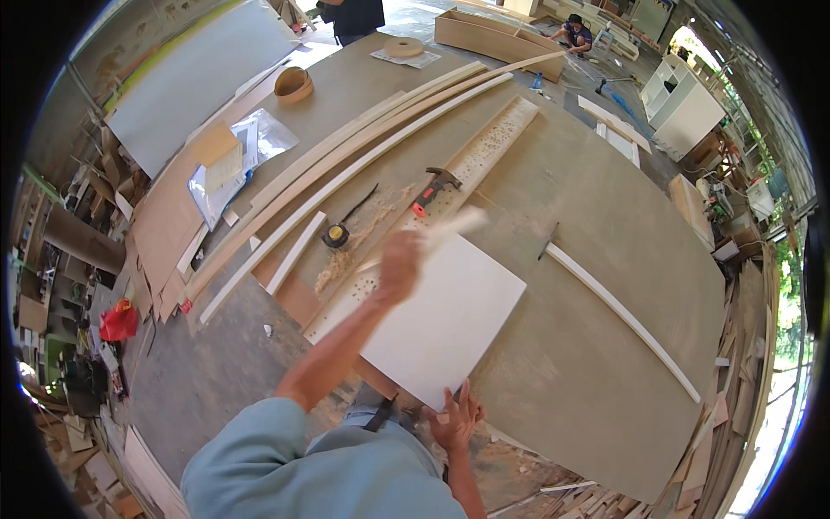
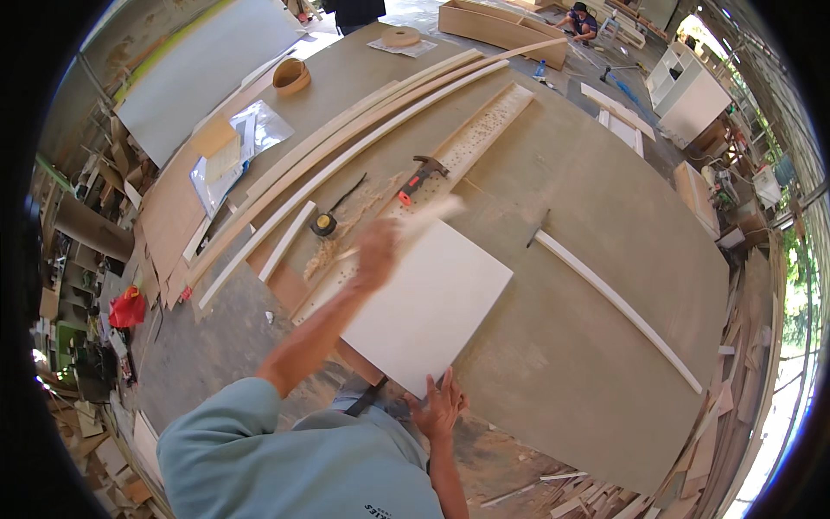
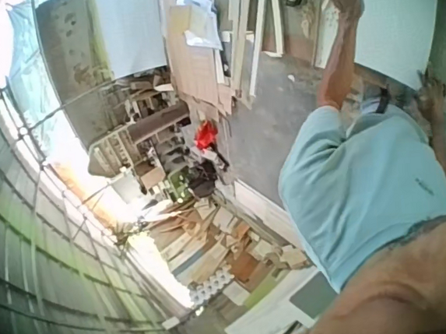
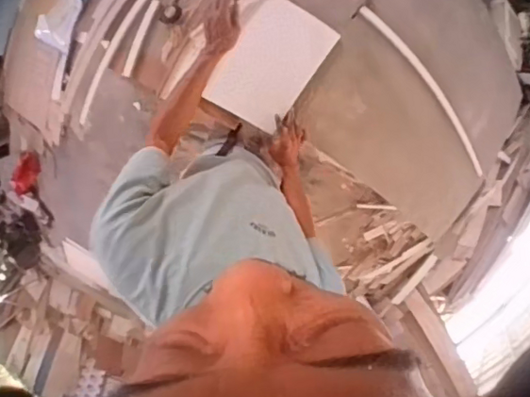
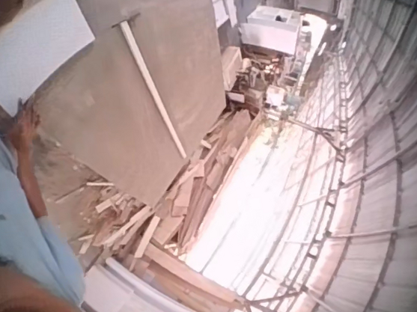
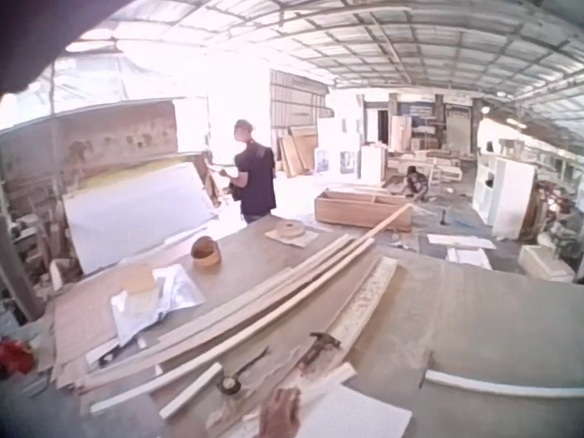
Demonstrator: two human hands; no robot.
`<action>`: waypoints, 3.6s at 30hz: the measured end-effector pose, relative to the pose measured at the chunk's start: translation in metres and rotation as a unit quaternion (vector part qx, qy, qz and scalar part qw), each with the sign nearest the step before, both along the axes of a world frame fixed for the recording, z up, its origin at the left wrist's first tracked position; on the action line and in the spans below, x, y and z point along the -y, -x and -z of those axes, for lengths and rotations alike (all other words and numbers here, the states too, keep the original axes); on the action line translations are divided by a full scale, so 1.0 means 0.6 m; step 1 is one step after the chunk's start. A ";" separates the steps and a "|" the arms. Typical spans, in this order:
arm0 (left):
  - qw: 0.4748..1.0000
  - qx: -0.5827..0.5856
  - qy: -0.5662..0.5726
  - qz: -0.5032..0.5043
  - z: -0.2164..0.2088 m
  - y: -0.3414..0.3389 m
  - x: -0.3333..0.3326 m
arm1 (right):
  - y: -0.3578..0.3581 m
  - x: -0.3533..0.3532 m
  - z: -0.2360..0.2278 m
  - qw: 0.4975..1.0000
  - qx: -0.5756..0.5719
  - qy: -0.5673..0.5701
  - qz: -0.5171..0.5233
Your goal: The person measures, hammers, and organizes various wooden pieces for furniture manufacturing.
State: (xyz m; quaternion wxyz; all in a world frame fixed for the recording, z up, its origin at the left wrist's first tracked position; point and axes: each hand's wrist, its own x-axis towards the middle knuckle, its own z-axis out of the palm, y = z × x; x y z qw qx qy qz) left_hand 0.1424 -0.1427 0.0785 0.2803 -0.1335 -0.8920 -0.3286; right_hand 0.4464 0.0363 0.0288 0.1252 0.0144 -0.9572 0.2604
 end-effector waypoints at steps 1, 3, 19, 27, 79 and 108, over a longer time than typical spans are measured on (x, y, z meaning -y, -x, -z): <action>0.997 -0.021 0.028 -0.068 0.020 -0.007 0.061 | -0.003 -0.026 0.004 1.000 -0.001 0.008 0.003; 0.982 0.014 -0.035 -0.187 0.033 -0.033 0.158 | -0.008 -0.095 0.020 1.000 0.001 0.018 0.018; 0.921 0.162 0.097 -0.342 0.095 -0.115 0.367 | 0.401 -0.573 0.024 0.946 0.102 -0.131 0.278; 0.939 0.146 0.056 -0.305 0.083 -0.246 0.379 | 0.492 -0.682 0.064 0.891 0.258 -0.203 0.315; 0.742 0.257 -0.618 -0.022 0.053 -0.063 -0.079 | 0.140 -0.340 -0.052 0.951 0.040 -0.182 0.245; 0.920 0.188 0.215 0.267 0.115 0.131 -0.185 | 0.333 -0.533 0.053 0.980 0.082 -0.078 0.162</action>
